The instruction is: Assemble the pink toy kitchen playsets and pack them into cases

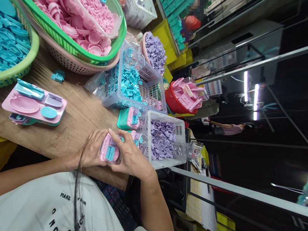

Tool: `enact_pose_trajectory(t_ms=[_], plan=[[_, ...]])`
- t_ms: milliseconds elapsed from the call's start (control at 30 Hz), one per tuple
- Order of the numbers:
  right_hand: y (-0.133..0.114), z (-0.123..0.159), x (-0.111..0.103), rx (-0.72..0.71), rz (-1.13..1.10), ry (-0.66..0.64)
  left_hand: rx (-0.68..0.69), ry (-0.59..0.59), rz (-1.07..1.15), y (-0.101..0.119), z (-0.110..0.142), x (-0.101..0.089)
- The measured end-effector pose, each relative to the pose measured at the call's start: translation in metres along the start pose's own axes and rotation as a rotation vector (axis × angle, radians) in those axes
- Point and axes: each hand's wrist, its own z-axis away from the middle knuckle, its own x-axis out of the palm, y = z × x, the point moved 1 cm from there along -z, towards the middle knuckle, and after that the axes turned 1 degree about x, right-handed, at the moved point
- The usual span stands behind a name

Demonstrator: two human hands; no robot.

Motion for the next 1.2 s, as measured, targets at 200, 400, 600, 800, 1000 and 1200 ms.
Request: enact_pose_trajectory(t_ms=[200,400,600,800,1000,1200], plan=[[0.006,-0.002,0.008,-0.003,0.001,0.002,-0.028,-0.048,-0.005,0.003,0.0,-0.005],[0.02,0.006,0.029,-0.133,-0.169,0.249,0.024,0.009,-0.021,-0.005,0.001,0.003],[0.011,0.01,0.028,-0.103,-0.121,0.344,0.047,0.016,-0.06,-0.011,0.002,0.01],[-0.002,0.006,0.006,-0.105,-0.005,0.226,0.064,0.024,-0.052,-0.008,0.001,0.006],[-0.002,0.006,0.004,-0.086,0.029,0.186,0.015,-0.026,-0.02,0.001,-0.001,-0.004],[-0.01,-0.001,-0.007,-0.061,0.047,0.099,-0.003,-0.031,0.02,0.002,-0.001,-0.006]])
